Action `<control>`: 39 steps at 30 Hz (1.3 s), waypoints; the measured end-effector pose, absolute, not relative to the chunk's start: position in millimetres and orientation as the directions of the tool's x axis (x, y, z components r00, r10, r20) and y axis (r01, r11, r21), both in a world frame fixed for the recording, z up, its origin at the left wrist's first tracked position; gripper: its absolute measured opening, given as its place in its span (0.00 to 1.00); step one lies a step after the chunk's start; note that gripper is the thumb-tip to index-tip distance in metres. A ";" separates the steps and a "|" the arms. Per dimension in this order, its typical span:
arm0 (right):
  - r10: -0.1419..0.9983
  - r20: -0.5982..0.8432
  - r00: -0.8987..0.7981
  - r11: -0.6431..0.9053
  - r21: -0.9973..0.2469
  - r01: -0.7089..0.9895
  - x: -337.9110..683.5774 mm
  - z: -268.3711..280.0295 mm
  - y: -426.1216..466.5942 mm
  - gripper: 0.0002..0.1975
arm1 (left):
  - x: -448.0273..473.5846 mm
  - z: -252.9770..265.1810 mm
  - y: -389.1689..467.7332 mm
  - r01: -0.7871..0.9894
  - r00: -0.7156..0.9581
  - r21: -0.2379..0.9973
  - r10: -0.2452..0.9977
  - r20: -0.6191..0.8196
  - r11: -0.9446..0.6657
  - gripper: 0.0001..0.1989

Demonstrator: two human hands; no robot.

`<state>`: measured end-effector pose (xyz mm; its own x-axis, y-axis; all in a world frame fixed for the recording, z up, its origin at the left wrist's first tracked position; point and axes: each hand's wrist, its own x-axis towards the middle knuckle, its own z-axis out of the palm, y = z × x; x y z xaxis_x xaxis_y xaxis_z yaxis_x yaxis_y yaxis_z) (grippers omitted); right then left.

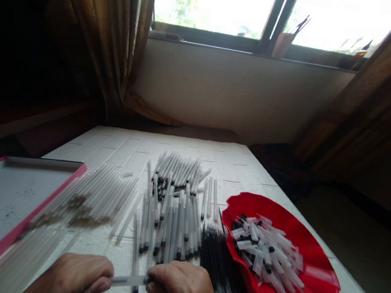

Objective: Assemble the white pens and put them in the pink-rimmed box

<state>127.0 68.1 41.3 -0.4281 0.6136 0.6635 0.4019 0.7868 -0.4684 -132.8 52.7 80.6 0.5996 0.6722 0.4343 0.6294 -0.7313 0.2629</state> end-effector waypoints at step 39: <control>0.794 0.349 -0.498 0.585 -0.664 0.467 135.5 68.6 67.3 0.09 | -139.5 82.0 57.1 0.678 0.577 0.228 0.698 0.424 -0.699 0.15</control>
<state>135.5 67.3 68.6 -0.4982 0.7938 0.3489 0.4665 0.5846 -0.6638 -139.5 57.1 82.0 0.5770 0.6978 0.4245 0.6776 -0.6991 0.2281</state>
